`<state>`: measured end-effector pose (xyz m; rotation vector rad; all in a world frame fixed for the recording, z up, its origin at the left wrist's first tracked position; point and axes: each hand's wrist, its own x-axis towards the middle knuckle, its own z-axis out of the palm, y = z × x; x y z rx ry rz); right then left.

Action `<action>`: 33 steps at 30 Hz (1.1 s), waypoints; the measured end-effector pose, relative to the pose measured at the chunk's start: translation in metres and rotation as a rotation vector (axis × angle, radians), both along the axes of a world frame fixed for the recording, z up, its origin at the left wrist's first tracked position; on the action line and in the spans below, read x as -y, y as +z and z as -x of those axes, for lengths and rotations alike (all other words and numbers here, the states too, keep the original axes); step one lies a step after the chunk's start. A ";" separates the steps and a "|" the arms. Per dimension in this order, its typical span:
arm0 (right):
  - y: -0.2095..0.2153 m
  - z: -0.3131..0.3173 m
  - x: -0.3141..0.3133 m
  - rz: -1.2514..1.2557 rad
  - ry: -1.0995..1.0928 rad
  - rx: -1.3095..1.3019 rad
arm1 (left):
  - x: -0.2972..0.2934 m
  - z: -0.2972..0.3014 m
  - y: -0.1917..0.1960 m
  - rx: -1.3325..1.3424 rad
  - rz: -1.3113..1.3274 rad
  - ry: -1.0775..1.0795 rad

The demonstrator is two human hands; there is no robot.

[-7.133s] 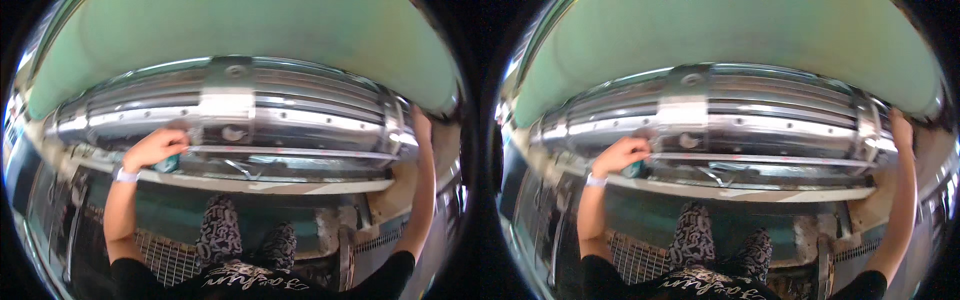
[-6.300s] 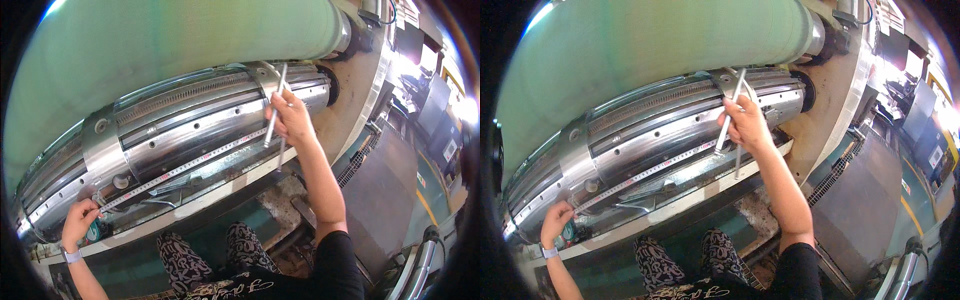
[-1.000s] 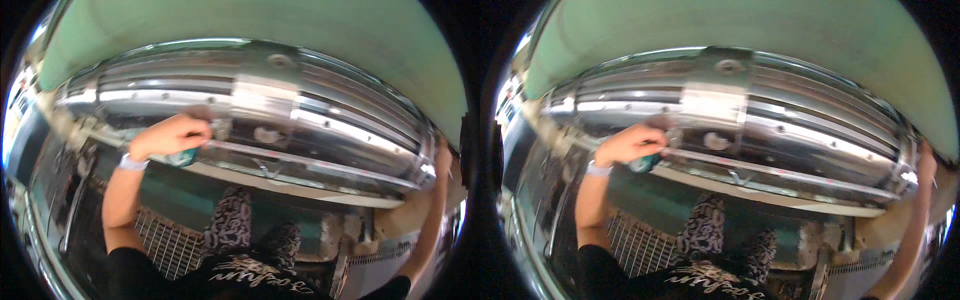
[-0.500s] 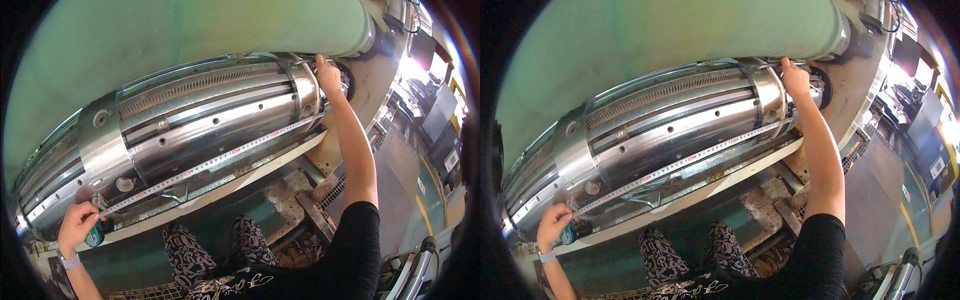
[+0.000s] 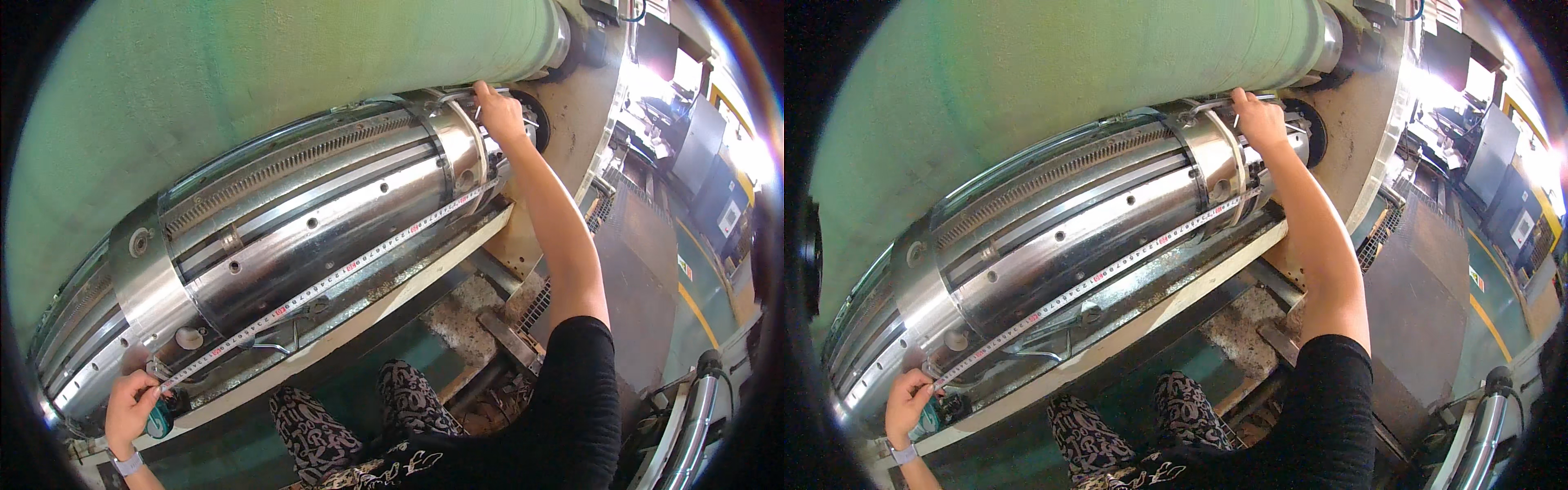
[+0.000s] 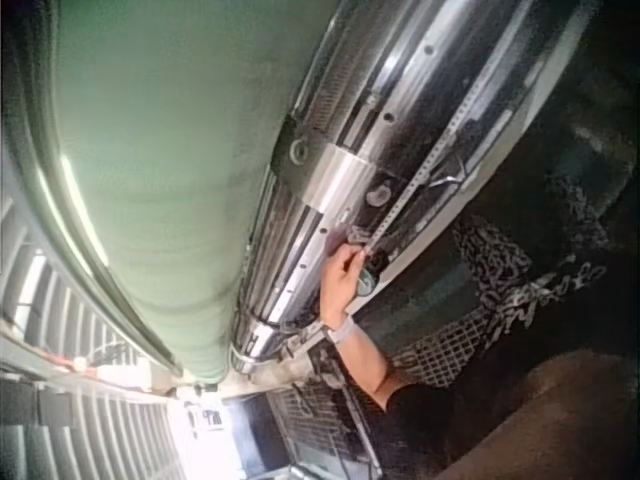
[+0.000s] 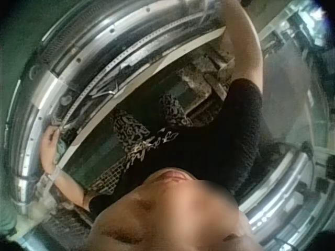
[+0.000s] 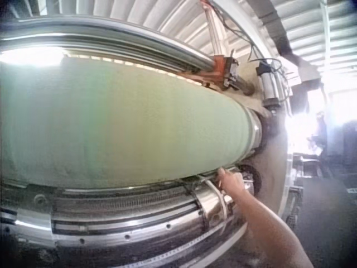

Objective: The person measures a large cylindrical metal component using a tape measure and a pen. They mark specific points on the component and use a hex key to adjust a bolt on the machinery.

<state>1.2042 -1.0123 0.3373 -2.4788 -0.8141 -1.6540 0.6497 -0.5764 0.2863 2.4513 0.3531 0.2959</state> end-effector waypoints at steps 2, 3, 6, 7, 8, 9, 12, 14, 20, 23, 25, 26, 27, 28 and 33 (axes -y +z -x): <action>0.000 0.007 0.003 -0.027 -0.003 0.019 | 0.005 -0.002 0.004 -0.014 -0.014 0.003; 0.000 0.010 0.004 -0.042 -0.002 0.029 | 0.006 -0.003 0.006 -0.016 -0.024 0.002; 0.002 0.013 0.007 -0.025 0.001 0.047 | 0.007 -0.003 0.006 -0.009 -0.021 0.002; 0.003 0.012 0.007 -0.019 0.008 0.063 | 0.007 -0.003 0.005 -0.004 -0.014 0.002; 0.005 0.012 0.006 -0.031 0.012 0.068 | 0.005 -0.003 0.003 0.004 -0.018 -0.007; 0.003 0.010 0.006 -0.067 0.021 0.072 | 0.002 -0.002 0.001 0.011 -0.021 -0.015; 0.003 0.012 0.001 -0.204 0.009 -0.027 | 0.003 -0.002 0.002 0.007 -0.048 -0.020; 0.003 0.018 0.006 -0.261 0.060 0.015 | 0.002 0.000 0.004 0.009 -0.058 -0.019; 0.026 0.103 0.030 -0.242 0.166 -0.048 | 0.007 -0.006 0.003 0.012 0.002 -0.017; 0.010 0.142 0.028 -0.245 0.297 -0.456 | 0.000 0.000 -0.001 0.017 -0.026 -0.029; -0.008 0.156 0.016 -0.266 0.543 -0.733 | 0.006 0.002 0.003 0.014 -0.038 -0.001; -0.007 0.168 0.012 -0.324 0.513 -0.865 | 0.007 0.001 0.005 -0.001 -0.057 -0.002; -0.006 0.178 0.008 -0.383 0.482 -0.996 | 0.007 0.001 0.006 -0.017 -0.075 -0.001; -0.009 0.176 0.005 -0.350 0.495 -0.951 | 0.006 0.002 0.004 -0.018 -0.093 -0.010; -0.005 0.161 -0.009 -0.485 0.537 -0.889 | 0.008 -0.003 0.004 0.010 -0.069 -0.045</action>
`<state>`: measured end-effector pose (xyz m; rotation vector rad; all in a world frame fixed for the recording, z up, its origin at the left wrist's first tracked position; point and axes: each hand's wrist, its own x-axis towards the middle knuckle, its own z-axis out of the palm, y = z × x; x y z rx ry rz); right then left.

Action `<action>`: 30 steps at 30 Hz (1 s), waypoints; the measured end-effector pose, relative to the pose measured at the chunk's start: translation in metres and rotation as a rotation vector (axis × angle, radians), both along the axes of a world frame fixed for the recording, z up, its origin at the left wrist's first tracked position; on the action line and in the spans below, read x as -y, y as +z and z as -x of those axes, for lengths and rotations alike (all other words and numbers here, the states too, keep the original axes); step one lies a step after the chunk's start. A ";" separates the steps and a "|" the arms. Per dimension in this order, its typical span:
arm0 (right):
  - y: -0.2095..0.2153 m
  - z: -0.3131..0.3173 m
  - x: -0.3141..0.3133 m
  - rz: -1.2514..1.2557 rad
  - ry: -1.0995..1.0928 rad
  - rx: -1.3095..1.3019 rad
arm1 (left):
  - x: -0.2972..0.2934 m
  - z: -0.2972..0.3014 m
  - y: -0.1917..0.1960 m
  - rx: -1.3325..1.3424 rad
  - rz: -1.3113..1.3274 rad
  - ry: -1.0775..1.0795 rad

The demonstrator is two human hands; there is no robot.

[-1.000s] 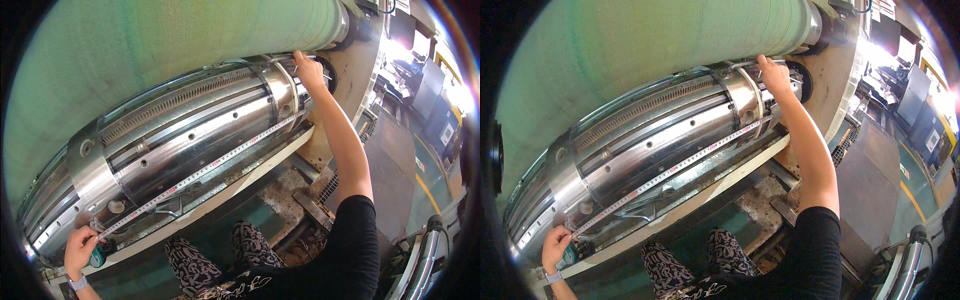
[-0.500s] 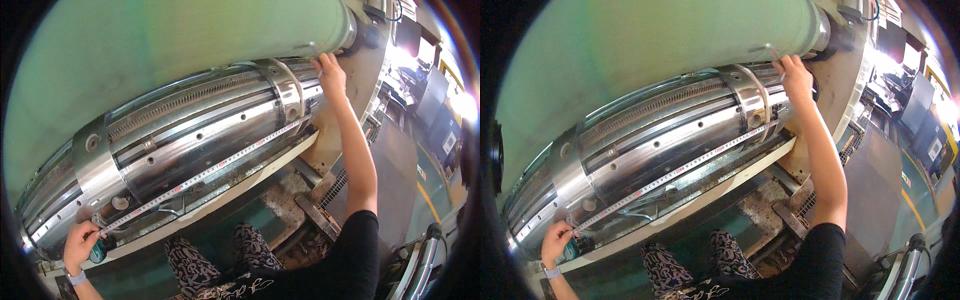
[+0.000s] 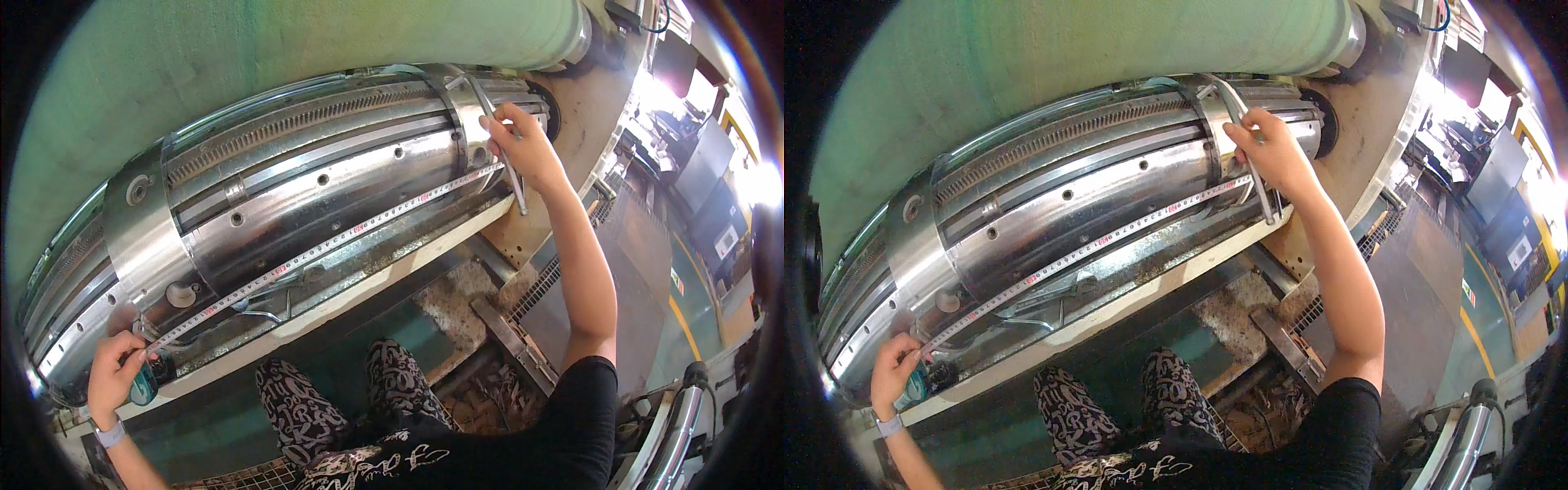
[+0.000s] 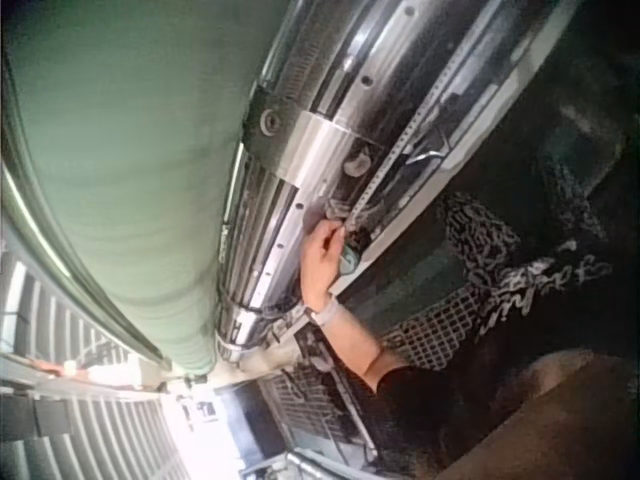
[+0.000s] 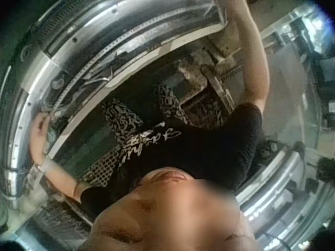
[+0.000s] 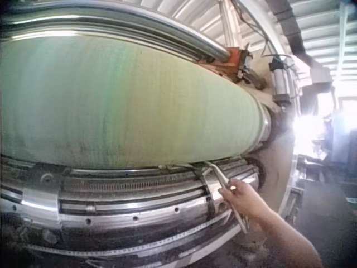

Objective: The person measures a large cylindrical metal component using a tape measure and a pen. They mark specific points on the component and use a hex key to adjust a bolt on the machinery.

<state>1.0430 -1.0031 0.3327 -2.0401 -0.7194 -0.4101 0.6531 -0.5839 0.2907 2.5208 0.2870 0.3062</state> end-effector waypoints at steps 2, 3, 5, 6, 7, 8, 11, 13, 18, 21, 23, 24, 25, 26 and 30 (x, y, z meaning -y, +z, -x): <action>-0.001 -0.011 -0.008 0.058 -0.029 0.102 | -0.001 0.002 -0.001 0.001 0.009 0.001; 0.002 -0.009 -0.011 0.098 -0.059 0.148 | -0.002 0.003 -0.002 0.006 0.024 0.011; 0.003 -0.012 -0.015 0.125 -0.106 0.163 | -0.004 0.004 -0.005 0.012 0.028 0.014; 0.004 -0.014 -0.016 0.140 -0.130 0.170 | -0.006 0.004 -0.006 0.013 0.016 0.007; 0.004 -0.015 -0.016 0.138 -0.139 0.157 | -0.007 0.004 -0.007 0.015 0.004 -0.001; 0.004 -0.017 -0.017 0.135 -0.148 0.144 | -0.007 0.004 -0.006 0.012 0.007 0.001; 0.008 -0.017 -0.017 0.181 -0.156 0.118 | -0.006 0.003 -0.007 0.008 0.025 0.004; 0.015 -0.013 -0.017 0.232 -0.167 0.085 | -0.008 0.004 -0.009 0.012 0.047 0.002; 0.036 -0.009 -0.020 0.329 -0.181 -0.018 | -0.007 0.005 -0.007 0.025 -0.003 -0.018; 0.049 0.001 -0.030 0.311 -0.204 -0.169 | -0.009 0.009 -0.006 0.031 -0.043 -0.050; 0.057 -0.014 -0.023 0.427 -0.171 -0.188 | -0.009 0.006 -0.004 0.016 -0.096 -0.079; 0.055 -0.034 -0.014 0.427 -0.089 -0.165 | -0.015 0.006 -0.005 -0.027 -0.049 -0.090; 0.052 -0.054 -0.002 0.426 -0.007 -0.146 | -0.013 0.003 -0.001 -0.030 -0.132 -0.110; 0.045 -0.064 0.000 0.207 0.037 -0.277 | -0.015 0.000 -0.005 -0.029 -0.090 -0.103; 0.025 -0.069 -0.015 -0.130 0.015 -0.401 | -0.020 0.004 -0.006 0.099 -0.135 -0.245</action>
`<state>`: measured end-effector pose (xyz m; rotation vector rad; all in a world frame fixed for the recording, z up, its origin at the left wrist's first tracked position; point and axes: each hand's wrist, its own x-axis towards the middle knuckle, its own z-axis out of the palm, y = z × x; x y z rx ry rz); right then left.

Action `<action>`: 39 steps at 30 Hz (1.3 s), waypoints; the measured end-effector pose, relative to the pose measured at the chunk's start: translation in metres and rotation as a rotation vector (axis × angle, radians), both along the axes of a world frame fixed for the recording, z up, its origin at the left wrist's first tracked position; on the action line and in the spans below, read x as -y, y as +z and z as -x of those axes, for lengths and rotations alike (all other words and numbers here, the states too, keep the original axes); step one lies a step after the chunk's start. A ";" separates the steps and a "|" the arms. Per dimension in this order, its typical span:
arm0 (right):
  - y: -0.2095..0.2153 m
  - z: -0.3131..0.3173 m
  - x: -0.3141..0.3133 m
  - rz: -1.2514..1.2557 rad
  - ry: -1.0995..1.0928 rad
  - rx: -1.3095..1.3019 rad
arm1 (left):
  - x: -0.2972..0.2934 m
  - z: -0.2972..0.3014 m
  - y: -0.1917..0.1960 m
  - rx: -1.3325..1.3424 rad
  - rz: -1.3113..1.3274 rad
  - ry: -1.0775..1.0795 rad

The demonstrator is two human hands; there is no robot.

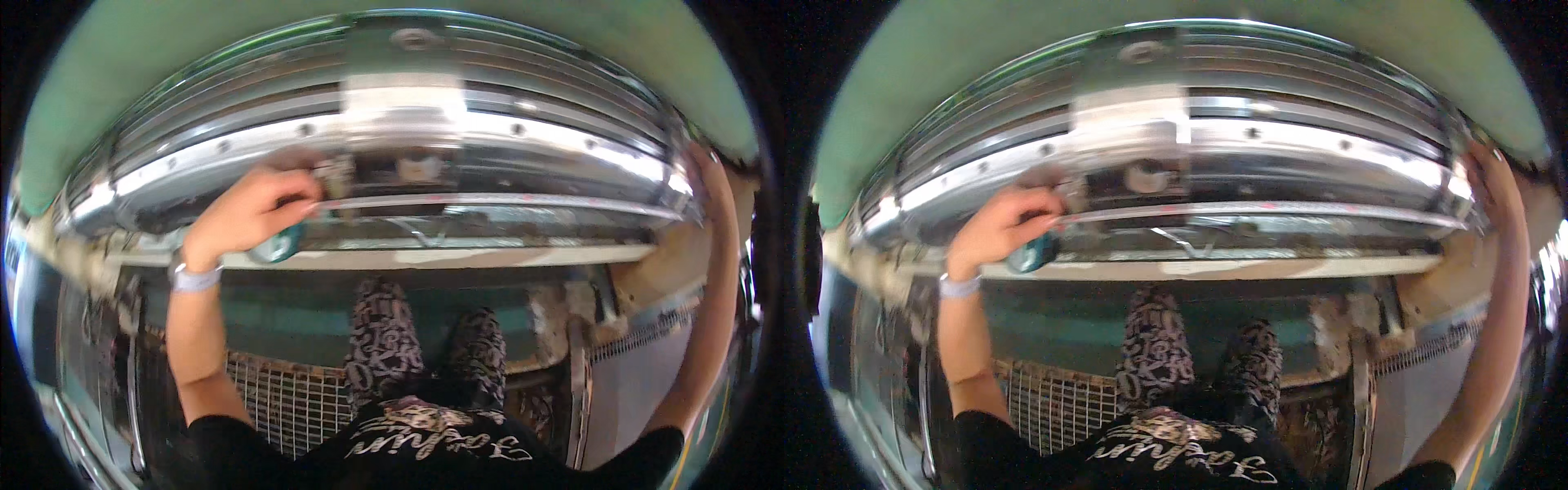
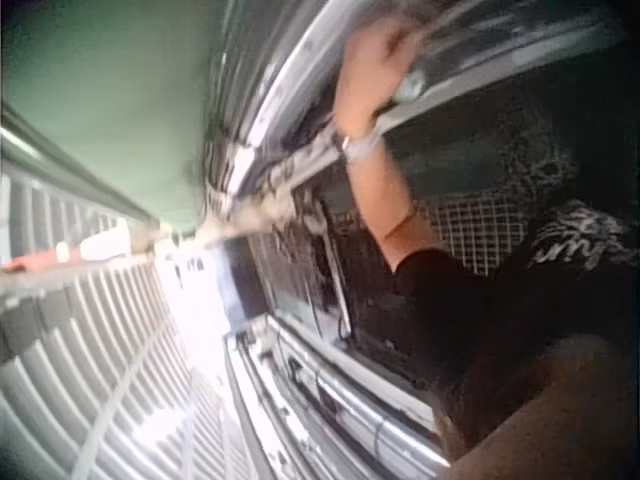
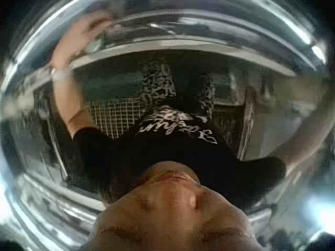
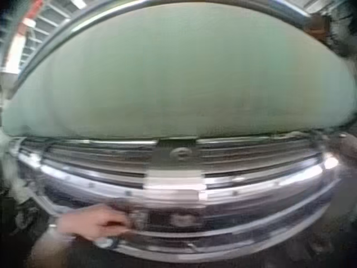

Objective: The person measures a large cylindrical metal component using a tape measure and a pen. They mark specific points on the component and use a hex key to adjust a bolt on the machinery.

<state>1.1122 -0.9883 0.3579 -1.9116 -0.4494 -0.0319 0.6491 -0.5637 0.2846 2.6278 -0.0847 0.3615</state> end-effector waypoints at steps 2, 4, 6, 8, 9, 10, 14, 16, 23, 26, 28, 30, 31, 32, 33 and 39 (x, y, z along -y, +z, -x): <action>0.000 -0.017 0.028 0.120 0.096 0.060 | 0.000 0.000 0.002 -0.027 -0.008 0.020; -0.002 -0.023 0.032 0.292 -0.001 0.222 | -0.002 0.000 -0.001 0.025 0.029 -0.020; 0.001 -0.025 0.027 0.487 -0.002 0.260 | -0.003 0.002 -0.003 0.031 0.023 0.001; -0.005 -0.062 0.040 0.633 -0.043 0.441 | -0.003 0.000 -0.007 0.042 0.026 0.003; -0.008 -0.089 0.056 0.672 -0.062 0.542 | -0.003 -0.001 -0.007 0.051 0.029 0.002; -0.010 -0.116 0.067 0.713 -0.084 0.646 | -0.004 0.000 -0.009 0.059 0.034 0.005; -0.014 -0.170 0.112 0.765 -0.104 0.990 | -0.002 0.001 -0.015 0.114 0.068 0.017; -0.017 -0.164 0.107 0.818 0.011 0.995 | 0.000 0.001 -0.013 0.082 0.069 0.063; -0.015 -0.144 0.124 0.820 -0.014 1.032 | 0.011 -0.001 -0.004 0.002 0.079 0.141; -0.024 -0.136 0.116 0.722 -0.007 0.848 | 0.007 -0.005 -0.010 0.101 -0.020 0.114; -0.003 -0.179 0.178 0.189 0.240 0.326 | 0.000 -0.004 -0.018 0.114 0.051 0.089; -0.005 -0.186 0.161 0.422 0.113 0.299 | 0.003 -0.004 -0.016 0.086 0.066 0.120; -0.002 -0.186 0.153 0.541 0.046 0.286 | 0.005 -0.004 -0.015 0.077 0.065 0.130; 0.003 -0.187 0.150 0.660 -0.026 0.277 | 0.006 -0.004 -0.014 0.073 0.064 0.137; 0.003 -0.186 0.147 0.730 -0.063 0.338 | 0.007 -0.004 -0.014 0.071 0.031 0.144; 0.005 -0.180 0.144 0.922 -0.112 0.760 | 0.009 -0.005 -0.012 0.072 -0.016 0.198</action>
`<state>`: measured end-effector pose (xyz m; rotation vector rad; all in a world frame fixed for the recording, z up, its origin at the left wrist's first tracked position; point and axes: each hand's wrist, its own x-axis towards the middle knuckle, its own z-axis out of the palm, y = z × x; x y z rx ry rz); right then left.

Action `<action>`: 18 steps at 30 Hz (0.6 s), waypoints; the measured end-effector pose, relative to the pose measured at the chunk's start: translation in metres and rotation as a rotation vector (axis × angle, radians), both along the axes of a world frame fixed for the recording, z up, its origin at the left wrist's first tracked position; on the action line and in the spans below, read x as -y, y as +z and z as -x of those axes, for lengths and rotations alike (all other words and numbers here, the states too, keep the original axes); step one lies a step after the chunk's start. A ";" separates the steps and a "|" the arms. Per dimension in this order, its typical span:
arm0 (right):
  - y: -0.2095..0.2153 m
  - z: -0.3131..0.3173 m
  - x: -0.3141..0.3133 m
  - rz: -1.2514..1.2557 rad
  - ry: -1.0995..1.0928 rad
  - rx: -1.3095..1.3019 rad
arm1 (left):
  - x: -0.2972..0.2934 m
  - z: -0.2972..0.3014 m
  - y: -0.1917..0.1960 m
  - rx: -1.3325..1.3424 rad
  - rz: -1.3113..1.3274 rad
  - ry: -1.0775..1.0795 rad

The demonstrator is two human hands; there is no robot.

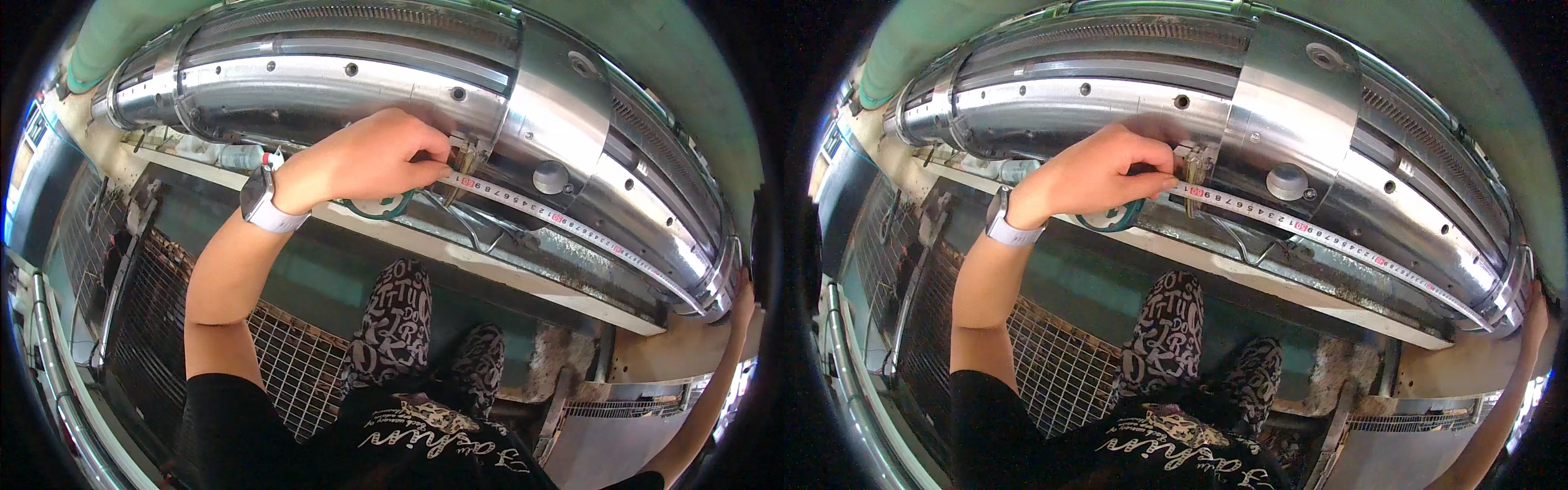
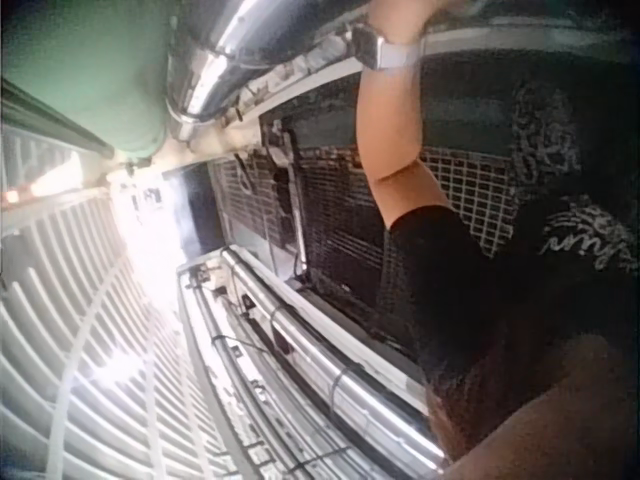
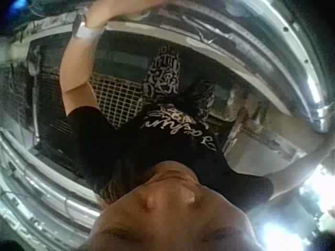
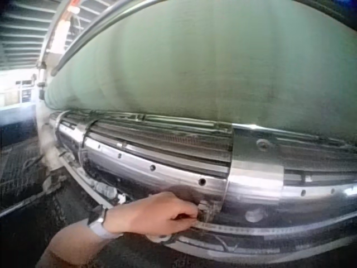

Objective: The person measures a large cylindrical metal component using a tape measure and a pen. They mark specific points on the component and use a hex key to adjust a bolt on the machinery.

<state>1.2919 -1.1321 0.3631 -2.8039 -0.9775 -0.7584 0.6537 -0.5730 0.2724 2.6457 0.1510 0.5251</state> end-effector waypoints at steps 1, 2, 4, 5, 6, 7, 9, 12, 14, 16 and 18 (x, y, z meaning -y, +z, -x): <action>0.000 0.001 -0.001 0.020 0.001 0.034 | 0.000 0.001 0.000 -0.005 -0.001 0.011; -0.001 0.002 -0.001 0.037 0.000 0.063 | 0.000 0.000 0.000 -0.010 -0.002 0.017; -0.007 -0.001 -0.006 0.073 0.000 0.129 | 0.000 -0.001 -0.001 -0.013 0.016 0.017; -0.004 -0.006 0.002 0.113 -0.002 0.236 | 0.000 0.001 -0.001 -0.005 0.025 0.008; 0.000 -0.009 0.009 0.153 -0.010 0.346 | 0.000 0.001 -0.001 -0.004 0.023 0.004; 0.005 -0.011 0.017 0.195 -0.015 0.454 | 0.000 0.002 0.000 -0.003 0.021 -0.002; -0.002 -0.007 0.001 0.181 -0.021 0.364 | 0.001 0.001 0.002 -0.013 0.005 0.016; -0.001 -0.003 -0.005 0.184 -0.001 0.389 | 0.001 0.002 0.001 0.014 -0.007 0.014; -0.002 0.000 -0.008 0.192 -0.030 0.401 | 0.001 0.000 0.000 0.018 -0.001 0.012; -0.011 0.004 -0.028 0.187 -0.093 0.352 | 0.003 -0.001 0.002 -0.017 0.001 0.040; -0.001 -0.011 -0.005 0.035 -0.036 0.268 | 0.003 0.000 0.001 0.012 0.002 0.018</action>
